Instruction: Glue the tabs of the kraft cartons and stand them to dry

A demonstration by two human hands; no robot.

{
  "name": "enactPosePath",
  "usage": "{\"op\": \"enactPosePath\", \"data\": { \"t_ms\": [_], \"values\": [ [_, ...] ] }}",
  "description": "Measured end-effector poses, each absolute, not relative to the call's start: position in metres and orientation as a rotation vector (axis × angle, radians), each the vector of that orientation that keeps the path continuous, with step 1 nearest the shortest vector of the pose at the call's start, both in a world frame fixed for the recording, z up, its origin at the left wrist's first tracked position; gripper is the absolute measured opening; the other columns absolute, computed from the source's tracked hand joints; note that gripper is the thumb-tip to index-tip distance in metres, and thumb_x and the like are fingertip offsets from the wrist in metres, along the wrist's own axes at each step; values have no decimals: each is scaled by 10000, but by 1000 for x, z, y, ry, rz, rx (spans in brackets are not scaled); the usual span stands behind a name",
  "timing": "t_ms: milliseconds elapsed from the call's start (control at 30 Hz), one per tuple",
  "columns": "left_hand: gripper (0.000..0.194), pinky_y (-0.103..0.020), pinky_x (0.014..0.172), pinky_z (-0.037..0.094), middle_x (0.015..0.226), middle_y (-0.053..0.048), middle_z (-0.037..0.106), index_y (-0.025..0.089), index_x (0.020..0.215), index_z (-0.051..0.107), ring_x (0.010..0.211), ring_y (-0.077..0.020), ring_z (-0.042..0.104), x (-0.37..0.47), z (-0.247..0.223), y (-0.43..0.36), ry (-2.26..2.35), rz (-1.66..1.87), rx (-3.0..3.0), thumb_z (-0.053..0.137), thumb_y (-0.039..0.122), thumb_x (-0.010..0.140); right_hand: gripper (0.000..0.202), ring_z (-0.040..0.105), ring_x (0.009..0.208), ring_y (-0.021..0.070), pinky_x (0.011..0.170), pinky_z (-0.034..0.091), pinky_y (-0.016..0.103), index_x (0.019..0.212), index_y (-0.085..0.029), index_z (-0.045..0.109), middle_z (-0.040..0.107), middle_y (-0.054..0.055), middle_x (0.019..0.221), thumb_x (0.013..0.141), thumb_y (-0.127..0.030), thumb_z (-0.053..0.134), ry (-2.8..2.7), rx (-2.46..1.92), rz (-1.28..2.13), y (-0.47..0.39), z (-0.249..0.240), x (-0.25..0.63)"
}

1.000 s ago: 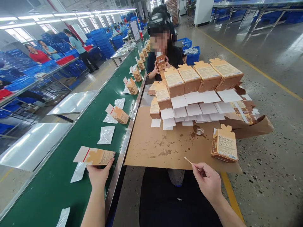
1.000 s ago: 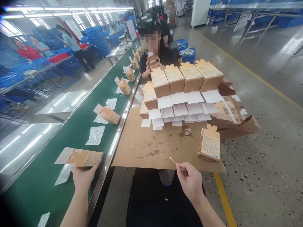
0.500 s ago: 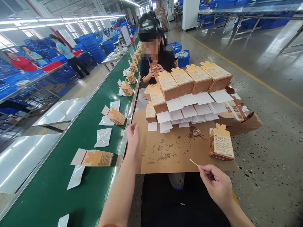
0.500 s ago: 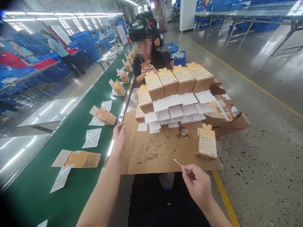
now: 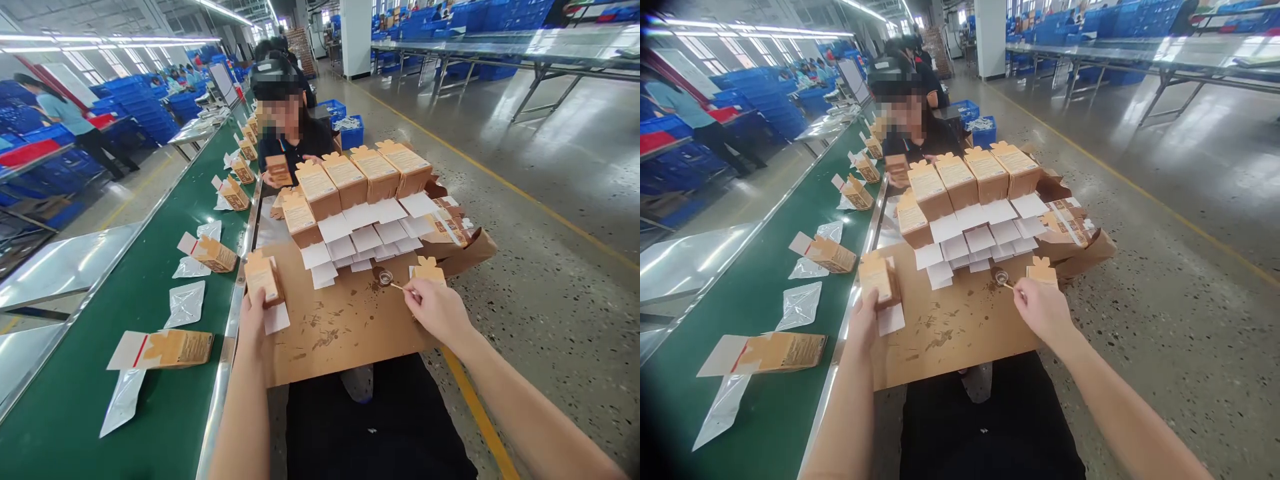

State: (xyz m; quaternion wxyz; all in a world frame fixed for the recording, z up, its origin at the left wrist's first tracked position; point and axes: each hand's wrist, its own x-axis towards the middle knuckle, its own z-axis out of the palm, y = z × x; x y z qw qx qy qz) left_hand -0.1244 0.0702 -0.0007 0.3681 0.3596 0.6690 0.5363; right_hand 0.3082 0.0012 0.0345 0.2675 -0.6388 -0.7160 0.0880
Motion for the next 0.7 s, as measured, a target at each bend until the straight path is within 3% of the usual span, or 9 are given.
{"op": "enactPosePath", "data": {
  "t_ms": [100,233,367,533,700],
  "values": [
    [722,-541,1096,706,1455,-168,842,219,1442,768,1366,-413,808,-117,-10,12,1567,1405,687,876,634,860,248,577,596,183,592,295,311,809,-251,676,714,32,681,1049,-253,615,-2071,-1838,248,40,29,307],
    [779,-569,1122,698,1459,-211,839,186,1348,794,1384,-461,803,-91,-18,-41,1441,1247,571,1015,628,746,245,596,633,197,651,311,314,833,-243,685,776,73,747,1072,-249,635,-2212,-1861,242,61,22,307],
    [802,-546,1186,662,1506,-205,824,211,1349,777,1452,-432,776,-75,-15,-51,1366,1133,685,1089,611,728,260,648,661,211,652,342,310,813,-247,670,802,77,785,1072,-268,655,-2160,-1834,249,62,24,317],
    [797,-576,1228,635,1455,-182,846,240,1293,736,1420,-403,795,-68,-11,-38,1362,1107,773,1120,601,695,246,633,585,196,583,434,308,899,-264,756,724,8,680,1094,-381,662,-1877,-1588,298,16,19,295],
    [832,-577,1186,651,1382,-177,859,243,1211,674,1351,-394,825,-60,-11,-32,1421,1106,802,1124,637,634,245,673,589,161,616,520,290,904,-272,781,749,-14,698,1097,-235,636,-1831,-1276,460,-67,-15,215]
  ]
}}
